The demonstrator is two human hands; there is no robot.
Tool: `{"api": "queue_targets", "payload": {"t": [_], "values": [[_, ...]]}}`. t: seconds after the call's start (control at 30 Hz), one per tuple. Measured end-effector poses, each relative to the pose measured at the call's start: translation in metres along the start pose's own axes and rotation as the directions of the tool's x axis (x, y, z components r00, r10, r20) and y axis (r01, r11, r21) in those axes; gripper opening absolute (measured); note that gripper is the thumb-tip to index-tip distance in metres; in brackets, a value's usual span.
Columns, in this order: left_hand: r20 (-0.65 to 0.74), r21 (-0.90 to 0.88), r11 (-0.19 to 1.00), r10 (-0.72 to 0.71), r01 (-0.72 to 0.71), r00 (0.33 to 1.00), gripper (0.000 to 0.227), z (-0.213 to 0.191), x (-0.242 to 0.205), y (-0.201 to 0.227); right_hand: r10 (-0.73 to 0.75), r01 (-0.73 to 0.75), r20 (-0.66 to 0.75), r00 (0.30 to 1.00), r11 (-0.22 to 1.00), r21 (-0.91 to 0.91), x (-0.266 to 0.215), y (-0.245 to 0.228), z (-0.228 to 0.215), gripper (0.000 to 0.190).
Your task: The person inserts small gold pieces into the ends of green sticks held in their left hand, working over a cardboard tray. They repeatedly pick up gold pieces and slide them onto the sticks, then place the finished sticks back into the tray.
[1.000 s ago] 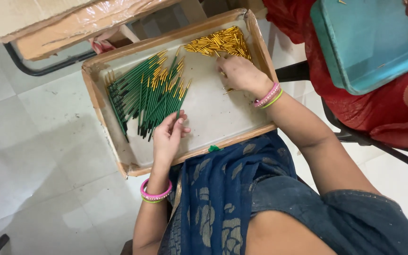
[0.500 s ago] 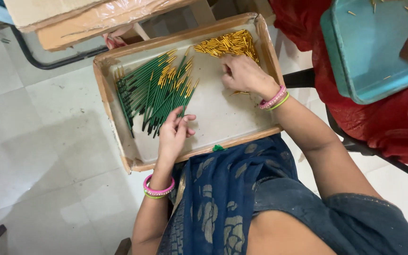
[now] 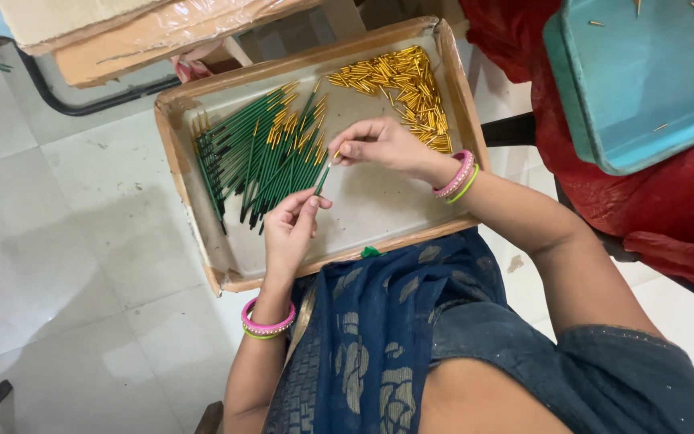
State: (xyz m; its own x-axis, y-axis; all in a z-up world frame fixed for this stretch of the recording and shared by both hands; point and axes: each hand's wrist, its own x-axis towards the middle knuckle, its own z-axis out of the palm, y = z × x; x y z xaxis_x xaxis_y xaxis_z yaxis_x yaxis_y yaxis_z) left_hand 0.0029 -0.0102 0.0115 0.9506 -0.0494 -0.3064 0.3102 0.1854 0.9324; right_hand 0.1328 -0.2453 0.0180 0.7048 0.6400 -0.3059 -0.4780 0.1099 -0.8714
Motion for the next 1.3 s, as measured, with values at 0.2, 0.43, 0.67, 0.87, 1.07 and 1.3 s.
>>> {"api": "queue_targets", "payload": {"t": [0.2,0.43,0.67,0.87,1.07,1.3], "values": [[-0.016,0.027,1.000,0.006,-0.005,1.000,0.025,0.002,-0.002,0.002,-0.053,0.055,0.031,0.998,0.998,-0.040,-0.002,0.007,0.004,0.023],[-0.013,0.028,0.999,0.023,-0.022,1.000,0.025,0.003,-0.006,0.003,-0.153,0.159,0.069,0.986,0.984,-0.079,-0.008,0.023,0.022,0.013],[-0.065,0.267,0.938,0.245,-0.220,0.967,0.021,0.016,-0.011,0.020,-0.245,0.239,-0.098,0.965,0.969,-0.068,-0.011,0.047,0.047,0.015],[-0.059,0.174,0.966,0.204,-0.191,0.977,0.021,0.012,-0.004,0.012,-0.133,0.131,-0.040,0.990,0.990,-0.049,0.001,0.032,0.037,0.019],[0.035,-0.065,0.998,0.007,-0.005,0.999,0.024,0.006,-0.002,0.010,-0.038,0.037,0.021,0.999,0.997,0.062,-0.001,0.019,0.021,0.026],[0.047,0.011,0.999,0.042,-0.043,0.998,0.022,0.007,-0.004,0.008,-0.176,0.180,-0.062,0.982,0.980,0.079,-0.001,0.040,0.009,0.016]]}}
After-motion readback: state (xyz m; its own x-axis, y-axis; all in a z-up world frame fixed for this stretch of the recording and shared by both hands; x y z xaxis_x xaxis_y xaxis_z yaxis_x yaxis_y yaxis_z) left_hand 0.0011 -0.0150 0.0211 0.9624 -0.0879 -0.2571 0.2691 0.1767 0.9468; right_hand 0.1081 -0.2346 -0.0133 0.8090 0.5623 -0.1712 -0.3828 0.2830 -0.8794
